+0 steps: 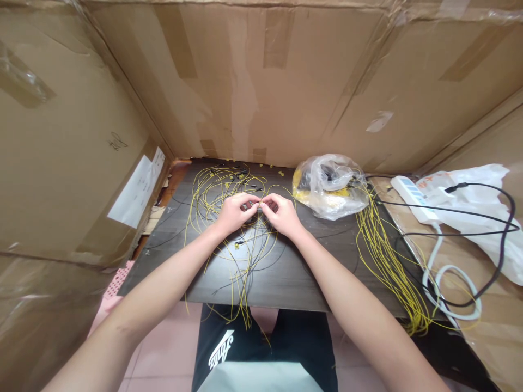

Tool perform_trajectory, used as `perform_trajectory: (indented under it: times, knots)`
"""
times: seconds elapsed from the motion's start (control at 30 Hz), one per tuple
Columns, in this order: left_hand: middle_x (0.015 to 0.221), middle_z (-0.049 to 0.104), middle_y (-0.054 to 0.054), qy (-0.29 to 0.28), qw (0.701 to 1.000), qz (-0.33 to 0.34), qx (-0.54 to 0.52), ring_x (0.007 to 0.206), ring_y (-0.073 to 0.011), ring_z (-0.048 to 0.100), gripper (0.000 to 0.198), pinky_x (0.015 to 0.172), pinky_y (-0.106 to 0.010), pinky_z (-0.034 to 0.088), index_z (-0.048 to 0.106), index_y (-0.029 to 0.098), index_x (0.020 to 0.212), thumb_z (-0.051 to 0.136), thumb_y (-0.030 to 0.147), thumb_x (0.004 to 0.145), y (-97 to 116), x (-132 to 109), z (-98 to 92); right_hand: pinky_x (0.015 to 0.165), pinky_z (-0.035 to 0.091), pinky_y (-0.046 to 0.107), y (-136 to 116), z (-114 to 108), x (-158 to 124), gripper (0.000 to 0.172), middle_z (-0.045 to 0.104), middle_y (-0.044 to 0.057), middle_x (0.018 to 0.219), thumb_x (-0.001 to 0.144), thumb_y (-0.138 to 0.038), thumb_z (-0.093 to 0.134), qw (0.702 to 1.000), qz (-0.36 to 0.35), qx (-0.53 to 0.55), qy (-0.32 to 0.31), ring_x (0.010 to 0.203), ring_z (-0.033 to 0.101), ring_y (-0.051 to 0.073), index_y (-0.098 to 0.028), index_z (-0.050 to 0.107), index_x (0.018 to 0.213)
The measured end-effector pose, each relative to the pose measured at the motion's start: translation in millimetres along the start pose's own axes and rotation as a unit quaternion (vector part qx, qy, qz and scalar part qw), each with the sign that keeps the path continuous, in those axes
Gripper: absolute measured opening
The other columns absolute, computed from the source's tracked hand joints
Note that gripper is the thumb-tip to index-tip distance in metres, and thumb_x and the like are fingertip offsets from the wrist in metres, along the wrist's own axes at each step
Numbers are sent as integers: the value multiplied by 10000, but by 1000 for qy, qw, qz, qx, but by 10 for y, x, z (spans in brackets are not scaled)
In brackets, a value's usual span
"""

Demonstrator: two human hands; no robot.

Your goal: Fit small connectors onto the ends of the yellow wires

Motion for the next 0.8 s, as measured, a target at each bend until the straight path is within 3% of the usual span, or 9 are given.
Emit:
perform_trajectory:
  times: [0.8]
  knots:
    - [848, 727, -32, 4, 1000, 12, 1, 666, -118, 640, 135, 631, -231, 548, 751, 186, 980, 655, 219, 891, 54, -5, -16, 687, 449, 298, -43, 40, -16, 205, 676, 36, 820, 971, -323, 510, 999, -10, -22, -22, 723, 591, 179, -201, 653, 889]
Point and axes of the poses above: each hand's wrist, its own x-axis towards the middle knuckle, its own z-axis out of the palm, y = z × x, the point moved 9 cm from there along x, towards the middle knuckle
